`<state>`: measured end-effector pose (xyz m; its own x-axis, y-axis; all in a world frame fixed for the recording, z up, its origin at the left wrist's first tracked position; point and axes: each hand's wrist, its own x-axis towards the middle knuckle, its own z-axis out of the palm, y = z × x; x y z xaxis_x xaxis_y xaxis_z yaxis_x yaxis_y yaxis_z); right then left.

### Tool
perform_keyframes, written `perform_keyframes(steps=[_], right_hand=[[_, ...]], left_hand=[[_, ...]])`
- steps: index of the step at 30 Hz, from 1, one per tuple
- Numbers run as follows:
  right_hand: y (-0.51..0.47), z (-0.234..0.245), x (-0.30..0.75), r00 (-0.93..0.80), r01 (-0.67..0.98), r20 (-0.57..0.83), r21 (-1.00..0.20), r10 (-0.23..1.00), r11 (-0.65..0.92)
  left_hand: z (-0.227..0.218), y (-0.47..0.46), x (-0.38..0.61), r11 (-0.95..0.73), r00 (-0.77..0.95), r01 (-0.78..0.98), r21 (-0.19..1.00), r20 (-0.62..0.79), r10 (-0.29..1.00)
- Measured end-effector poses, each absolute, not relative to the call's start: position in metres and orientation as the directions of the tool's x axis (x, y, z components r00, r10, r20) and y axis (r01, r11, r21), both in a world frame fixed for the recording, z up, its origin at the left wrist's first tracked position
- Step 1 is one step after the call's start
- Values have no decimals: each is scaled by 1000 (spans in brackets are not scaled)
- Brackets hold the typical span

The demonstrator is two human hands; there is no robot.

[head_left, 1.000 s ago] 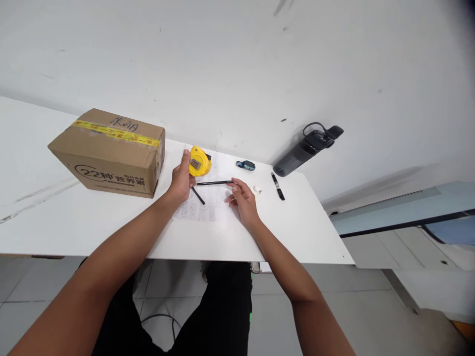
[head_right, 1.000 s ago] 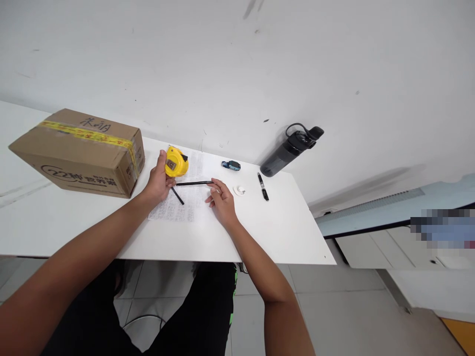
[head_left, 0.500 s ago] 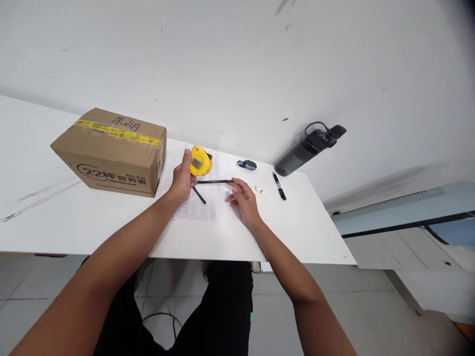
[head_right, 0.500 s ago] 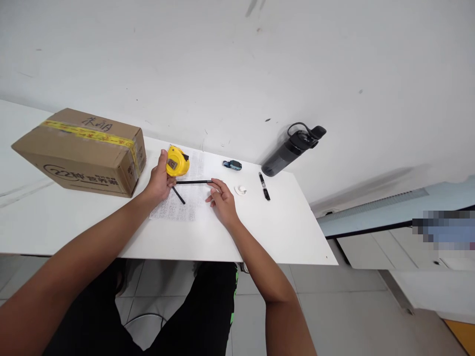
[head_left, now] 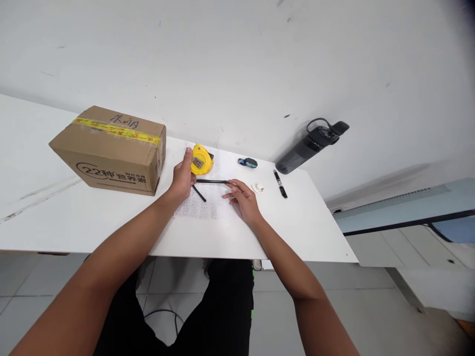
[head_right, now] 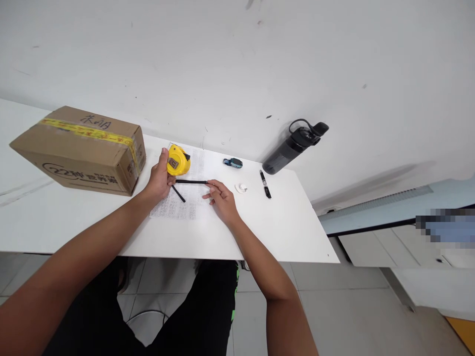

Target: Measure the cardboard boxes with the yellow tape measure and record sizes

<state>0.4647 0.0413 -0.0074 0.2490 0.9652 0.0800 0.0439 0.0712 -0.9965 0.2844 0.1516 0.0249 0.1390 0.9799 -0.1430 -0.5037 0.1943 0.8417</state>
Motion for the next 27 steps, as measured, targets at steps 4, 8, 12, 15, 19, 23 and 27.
perform_keyframes(steps=[4,8,12,15,19,23,27], right_hand=[[41,-8,466,244,31,76,-997,967,71],[42,-6,464,228,47,90,-996,969,82],[40,-6,462,215,88,139,-989,967,122],[39,-8,462,210,120,167,-982,963,144],[39,-10,463,174,155,195,-973,965,168],[38,-8,462,157,172,211,-968,965,184],[38,-9,462,161,175,218,-966,963,190]], left_hand=[[24,151,285,190,138,-500,845,-139,981],[23,150,287,184,144,-487,854,-129,981],[23,149,287,179,168,-478,860,-111,980],[23,148,286,177,174,-478,860,-105,979],[25,146,285,174,169,-480,860,-104,980],[26,146,285,179,164,-491,853,-111,980],[24,148,286,183,161,-484,856,-119,980]])
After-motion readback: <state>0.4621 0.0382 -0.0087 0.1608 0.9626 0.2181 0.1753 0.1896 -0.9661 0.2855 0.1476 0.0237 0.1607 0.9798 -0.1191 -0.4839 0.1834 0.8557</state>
